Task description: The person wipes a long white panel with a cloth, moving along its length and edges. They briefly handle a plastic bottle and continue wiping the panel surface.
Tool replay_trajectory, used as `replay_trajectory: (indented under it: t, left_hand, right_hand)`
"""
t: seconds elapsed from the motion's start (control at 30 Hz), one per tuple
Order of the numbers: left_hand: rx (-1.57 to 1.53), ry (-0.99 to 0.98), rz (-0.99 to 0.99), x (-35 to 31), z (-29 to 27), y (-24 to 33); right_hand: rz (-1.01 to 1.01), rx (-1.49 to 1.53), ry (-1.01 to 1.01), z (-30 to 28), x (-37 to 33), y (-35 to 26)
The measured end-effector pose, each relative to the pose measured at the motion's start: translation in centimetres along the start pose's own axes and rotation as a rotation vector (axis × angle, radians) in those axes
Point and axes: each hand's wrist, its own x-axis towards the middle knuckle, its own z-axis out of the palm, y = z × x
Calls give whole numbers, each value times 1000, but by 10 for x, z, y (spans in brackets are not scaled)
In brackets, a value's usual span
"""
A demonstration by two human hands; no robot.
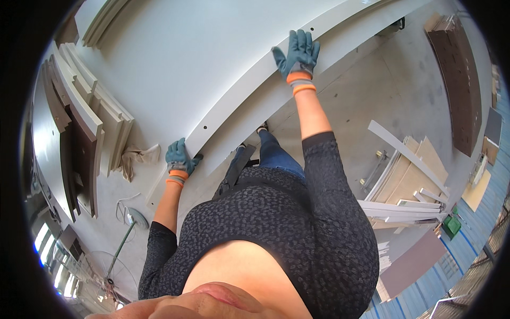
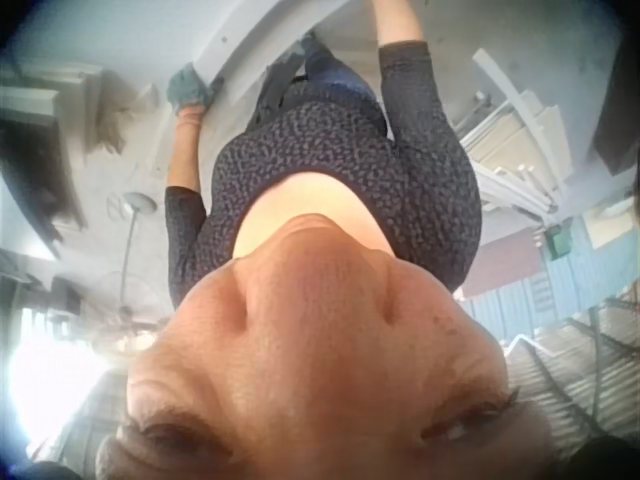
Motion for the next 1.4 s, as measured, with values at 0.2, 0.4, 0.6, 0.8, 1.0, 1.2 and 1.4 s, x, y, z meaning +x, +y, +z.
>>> replay_trajectory:
  t: [0.2,0.4,0.6,0.8,1.0,1.2,1.4]
  left_hand:
    - [17,18,4,-7,9,-6]
    - [7,-7,-26,0,2,-5]
    - [-18,-109,-17,8,-7,-9]
    - [41,-82,39,-10,-33,8]
    - [-19,7,104,-57,-74,50]
    - [-35,-32,25,-86,-44,76]
    - [-189,-238,-51,-80,-27,85]
  right_hand:
    - [-899,549,-671,-67,-146,-139]
    - [-720,869,-551,-75,-121,-123]
    - [336,1013,-228,-53,-72,-46]
    - [1038,1378,-174,-27,-90,-21]
    - [1150,1960,82,-14,-21,58]
    - [1116,2133,-154,28,23,149]
    - [1227,2077,-35,39,-32,126]
